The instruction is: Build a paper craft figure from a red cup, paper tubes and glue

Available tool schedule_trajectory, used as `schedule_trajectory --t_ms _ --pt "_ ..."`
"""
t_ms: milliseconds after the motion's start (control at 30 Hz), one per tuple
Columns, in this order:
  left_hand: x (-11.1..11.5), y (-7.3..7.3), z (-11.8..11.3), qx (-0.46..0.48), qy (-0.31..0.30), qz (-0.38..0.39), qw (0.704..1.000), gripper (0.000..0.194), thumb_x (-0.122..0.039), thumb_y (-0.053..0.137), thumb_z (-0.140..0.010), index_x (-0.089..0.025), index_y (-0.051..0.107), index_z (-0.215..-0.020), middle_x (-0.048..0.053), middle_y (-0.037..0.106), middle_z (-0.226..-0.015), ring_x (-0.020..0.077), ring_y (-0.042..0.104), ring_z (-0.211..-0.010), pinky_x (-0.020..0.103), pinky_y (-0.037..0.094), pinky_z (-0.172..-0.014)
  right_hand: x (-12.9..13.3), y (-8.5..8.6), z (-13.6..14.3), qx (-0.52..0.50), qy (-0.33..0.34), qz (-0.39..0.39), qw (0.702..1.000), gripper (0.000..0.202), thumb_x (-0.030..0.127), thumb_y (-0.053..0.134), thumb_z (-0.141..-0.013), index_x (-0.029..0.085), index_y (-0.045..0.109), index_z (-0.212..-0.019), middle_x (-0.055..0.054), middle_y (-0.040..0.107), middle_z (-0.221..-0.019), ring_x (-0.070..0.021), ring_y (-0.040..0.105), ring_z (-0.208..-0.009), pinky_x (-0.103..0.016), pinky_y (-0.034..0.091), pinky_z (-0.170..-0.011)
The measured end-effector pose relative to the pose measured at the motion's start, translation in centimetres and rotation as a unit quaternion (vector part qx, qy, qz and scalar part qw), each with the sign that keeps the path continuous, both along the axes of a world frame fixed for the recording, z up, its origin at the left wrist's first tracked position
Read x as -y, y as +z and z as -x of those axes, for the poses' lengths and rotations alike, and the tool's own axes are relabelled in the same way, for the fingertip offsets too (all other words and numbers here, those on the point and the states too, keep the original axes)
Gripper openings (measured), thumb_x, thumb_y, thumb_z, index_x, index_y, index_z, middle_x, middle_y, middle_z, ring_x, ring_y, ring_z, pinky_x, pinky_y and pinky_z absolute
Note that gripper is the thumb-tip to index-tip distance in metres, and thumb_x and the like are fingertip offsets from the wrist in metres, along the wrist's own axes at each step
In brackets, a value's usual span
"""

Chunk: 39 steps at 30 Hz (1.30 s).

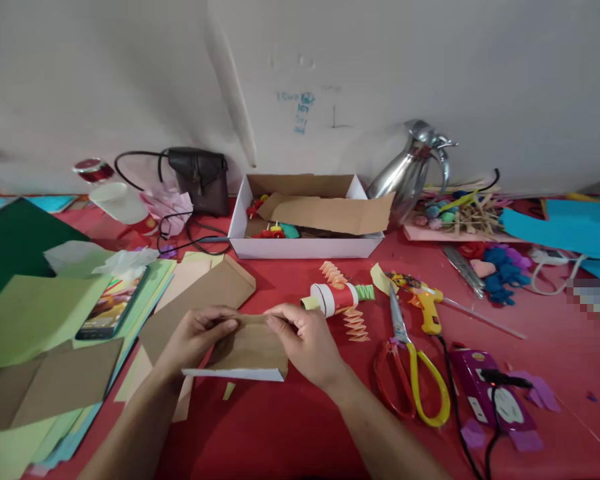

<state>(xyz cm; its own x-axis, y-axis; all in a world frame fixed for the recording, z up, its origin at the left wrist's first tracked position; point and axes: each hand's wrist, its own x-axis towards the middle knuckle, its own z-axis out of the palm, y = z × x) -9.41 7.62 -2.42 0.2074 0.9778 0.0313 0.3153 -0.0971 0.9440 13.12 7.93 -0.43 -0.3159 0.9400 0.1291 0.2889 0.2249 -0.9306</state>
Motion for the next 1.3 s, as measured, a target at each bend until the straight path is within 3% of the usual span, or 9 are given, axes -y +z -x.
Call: schedule_trajectory --t_ms 167,333,467,567,633,733,900,1100,1300 --pt "0.4 -0.6 -1.2 0.079 0.019 -0.005 0.997 0.015 -0.029 0.069 -0.082 -0.021 0.081 -0.085 0.008 0.078 -0.076 0.0209 0.071 -0.065 0.028 0.055 -0.061 -0.2 0.2 -0.4 -0.054 0.073 0.08 0.993 0.02 0.029 0.064 -0.09 0.025 0.077 -0.104 -0.001 0.079 -0.1 -0.0214 0.074 -0.092 -0.031 0.058 -0.08" --pt "0.8 -1.0 -1.8 0.097 0.049 -0.023 0.994 0.013 -0.027 0.071 -0.08 -0.021 0.081 -0.084 0.009 0.078 -0.077 0.0199 0.071 -0.066 0.027 0.056 -0.06 0.0 0.0 -0.2 -0.055 0.061 0.044 0.996 0.021 0.023 0.063 -0.09 0.029 0.078 -0.104 0.0 0.079 -0.101 -0.0206 0.075 -0.09 -0.032 0.059 -0.081" --pt "0.9 -0.7 -1.2 0.162 0.008 0.124 0.979 0.024 -0.035 0.072 -0.079 -0.017 0.08 -0.094 0.004 0.065 -0.053 0.0103 0.05 -0.039 0.02 0.036 -0.036 -0.3 -0.2 -0.4 -0.079 0.056 0.109 0.989 0.019 0.023 0.069 -0.085 0.028 0.078 -0.101 0.0 0.079 -0.099 -0.0211 0.075 -0.092 -0.033 0.059 -0.083" --pt "1.2 -0.7 -1.0 0.209 -0.007 0.183 0.961 0.031 -0.036 0.075 -0.077 -0.015 0.079 -0.101 -0.001 0.055 -0.046 0.0067 0.039 -0.034 0.019 0.03 -0.034 -0.6 0.0 -0.6 -0.103 0.093 0.151 0.979 0.023 0.027 0.071 -0.084 0.03 0.076 -0.106 0.001 0.078 -0.106 -0.0225 0.073 -0.1 -0.038 0.058 -0.09" --pt "1.5 -0.8 -1.2 0.224 0.011 0.162 0.961 0.03 -0.035 0.075 -0.077 -0.015 0.079 -0.099 -0.001 0.054 -0.044 0.0072 0.039 -0.034 0.02 0.032 -0.035 -0.5 0.2 -0.6 -0.104 0.104 0.139 0.979 0.023 0.026 0.069 -0.085 0.031 0.076 -0.107 0.001 0.077 -0.108 -0.0226 0.072 -0.103 -0.039 0.057 -0.093" --pt "1.8 -0.5 -1.5 0.188 0.026 0.087 0.978 0.024 -0.033 0.074 -0.079 -0.018 0.08 -0.097 0.005 0.069 -0.061 0.0128 0.058 -0.048 0.023 0.044 -0.045 -0.1 0.5 -0.7 -0.076 0.071 0.08 0.991 0.02 0.024 0.068 -0.085 0.03 0.078 -0.102 0.001 0.078 -0.102 -0.0216 0.074 -0.094 -0.036 0.059 -0.084" --pt "1.7 0.7 -1.3 0.063 -0.057 -0.004 0.996 0.023 -0.028 0.064 -0.088 -0.023 0.078 -0.106 0.009 0.078 -0.093 0.0207 0.072 -0.081 0.028 0.055 -0.071 0.3 0.9 -1.0 0.037 0.087 -0.03 0.995 0.017 0.019 0.063 -0.086 0.025 0.078 -0.092 0.002 0.078 -0.083 -0.0161 0.071 -0.072 -0.026 0.053 -0.065" --pt "1.9 0.7 -1.5 0.052 0.0 -0.05 0.997 0.015 -0.019 0.068 -0.082 -0.02 0.081 -0.089 0.006 0.078 -0.079 0.0167 0.07 -0.068 0.023 0.053 -0.064 0.6 0.7 -0.5 0.064 0.126 -0.07 0.987 0.016 0.017 0.055 -0.092 0.02 0.07 -0.096 0.001 0.073 -0.079 -0.0123 0.063 -0.067 -0.023 0.045 -0.064" --pt "4.8 -0.1 -2.2 0.055 0.025 -0.023 0.998 0.015 -0.015 0.066 -0.081 -0.019 0.08 -0.084 0.004 0.077 -0.077 0.0156 0.07 -0.068 0.022 0.053 -0.063 3.2 -0.9 -0.2 0.034 0.112 -0.03 0.993 0.017 0.012 0.055 -0.091 0.019 0.07 -0.089 0.001 0.072 -0.081 -0.0126 0.064 -0.073 -0.022 0.044 -0.066"
